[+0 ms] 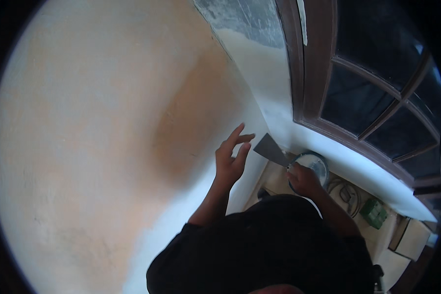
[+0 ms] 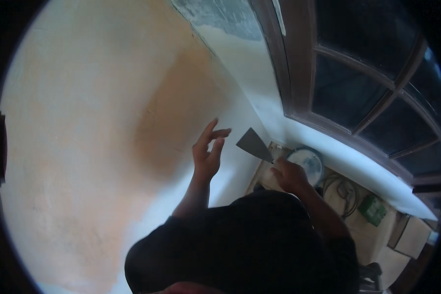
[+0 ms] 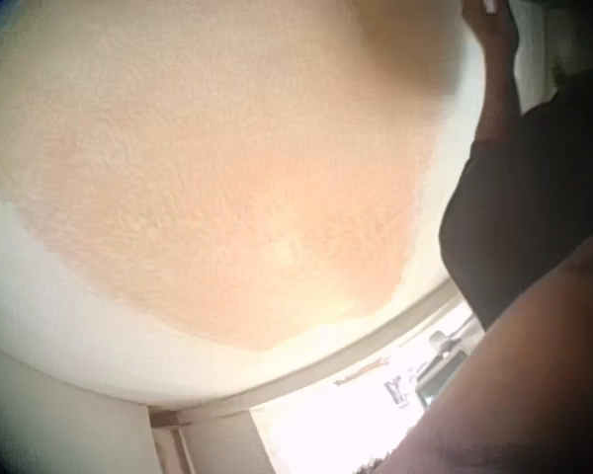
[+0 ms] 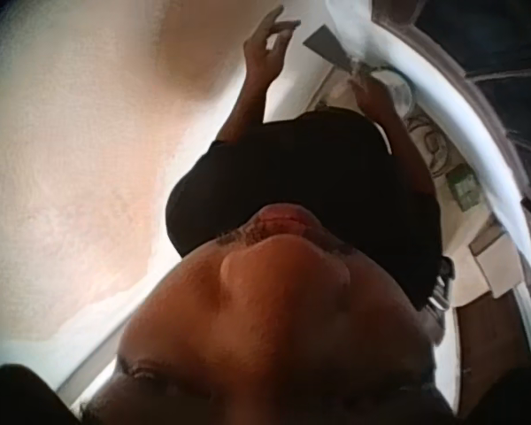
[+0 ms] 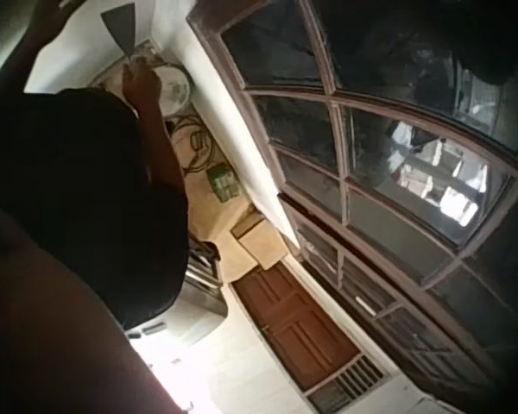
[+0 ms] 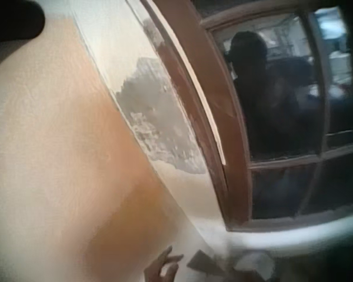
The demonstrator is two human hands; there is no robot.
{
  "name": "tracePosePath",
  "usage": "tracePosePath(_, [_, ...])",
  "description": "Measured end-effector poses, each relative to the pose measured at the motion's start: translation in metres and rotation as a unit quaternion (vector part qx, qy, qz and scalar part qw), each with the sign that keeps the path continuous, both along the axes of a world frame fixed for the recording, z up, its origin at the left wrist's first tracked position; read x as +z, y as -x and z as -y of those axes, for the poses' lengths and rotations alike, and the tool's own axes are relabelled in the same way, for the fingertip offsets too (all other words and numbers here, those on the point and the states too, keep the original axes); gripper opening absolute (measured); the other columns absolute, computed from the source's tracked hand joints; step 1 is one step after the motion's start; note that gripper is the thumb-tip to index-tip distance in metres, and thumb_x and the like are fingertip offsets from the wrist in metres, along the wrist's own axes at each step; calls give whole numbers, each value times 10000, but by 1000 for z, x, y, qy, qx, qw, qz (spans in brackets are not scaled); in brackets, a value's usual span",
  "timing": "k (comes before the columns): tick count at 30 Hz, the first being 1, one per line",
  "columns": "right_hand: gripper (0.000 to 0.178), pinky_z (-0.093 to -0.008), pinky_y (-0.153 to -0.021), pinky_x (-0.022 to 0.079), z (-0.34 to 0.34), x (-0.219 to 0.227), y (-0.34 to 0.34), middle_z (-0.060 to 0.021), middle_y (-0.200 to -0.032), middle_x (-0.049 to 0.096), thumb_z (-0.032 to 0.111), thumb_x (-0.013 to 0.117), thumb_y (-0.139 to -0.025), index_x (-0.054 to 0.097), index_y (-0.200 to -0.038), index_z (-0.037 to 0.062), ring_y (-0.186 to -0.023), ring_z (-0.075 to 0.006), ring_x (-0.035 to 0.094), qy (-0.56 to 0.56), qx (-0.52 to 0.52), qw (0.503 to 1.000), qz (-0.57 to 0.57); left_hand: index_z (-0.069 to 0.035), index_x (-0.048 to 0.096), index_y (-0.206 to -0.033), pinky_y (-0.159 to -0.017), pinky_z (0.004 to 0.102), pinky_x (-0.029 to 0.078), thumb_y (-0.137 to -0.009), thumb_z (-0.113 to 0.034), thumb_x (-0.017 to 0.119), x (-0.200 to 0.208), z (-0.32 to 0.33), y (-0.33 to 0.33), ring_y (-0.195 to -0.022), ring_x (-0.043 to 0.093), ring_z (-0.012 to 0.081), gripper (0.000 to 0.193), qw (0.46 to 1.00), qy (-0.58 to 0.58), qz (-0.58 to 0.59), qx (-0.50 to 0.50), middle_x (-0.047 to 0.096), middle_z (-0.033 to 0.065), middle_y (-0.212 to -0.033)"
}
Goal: The recorder uses a scraper tool to remove old material from a wall corner and applies patching compound.
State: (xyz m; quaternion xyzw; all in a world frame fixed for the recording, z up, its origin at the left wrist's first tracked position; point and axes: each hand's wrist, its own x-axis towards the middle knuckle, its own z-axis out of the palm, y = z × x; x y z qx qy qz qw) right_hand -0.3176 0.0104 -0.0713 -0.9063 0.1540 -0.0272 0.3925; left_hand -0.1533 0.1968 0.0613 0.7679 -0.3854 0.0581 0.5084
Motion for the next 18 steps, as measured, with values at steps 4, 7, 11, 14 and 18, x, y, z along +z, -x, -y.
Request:
tracePosePath(4, [448,-519,-780,507,-50,59,-86,-238,-945,675,396,552,-956,505,-1228,44,-902,-440,653,-59,19,989,137,-46,579,-1312,-897,366,486,-885,-102,684,2,-68,-11,-933,677,274,443,997,3,81,-11,739,107,-1036])
tracePosePath(7, [393,-544,-675,488,-86,86,-156,-221,-809,664,371,559,-961,509,-1168,40,-785,-451,653,-201,-21,941,272,-53,637,-1205,-831,369,485,-836,-110,731,-4,-109,-3,-882,674,275,385,994,-5,108,-16,742,93,-1013])
tracePosePath(11, [298,-487,-660,485,-121,92,-180,-177,-765,643,251,570,-967,501,-1119,4,-724,-394,648,-82,41,975,203,-59,681,-1115,-807,372,479,-817,-116,751,-16,-150,13,-856,676,263,311,997,-27,75,14,744,74,-972])
tracePosePath(14, [225,-418,-719,502,-118,52,-160,-152,-858,655,167,577,-962,511,-1100,3,-788,-325,662,-80,49,942,321,-59,694,-1088,-832,378,489,-829,-129,737,-25,-164,10,-881,682,272,271,996,-35,72,41,743,81,-958])
tracePosePath(18, [214,-395,-721,497,-113,26,-126,-164,-860,636,159,591,-952,526,-1086,6,-803,-312,650,-98,69,962,246,-9,671,-1124,-896,396,502,-946,-292,634,-38,-170,9,-948,690,293,336,993,46,-9,110,734,142,-968])
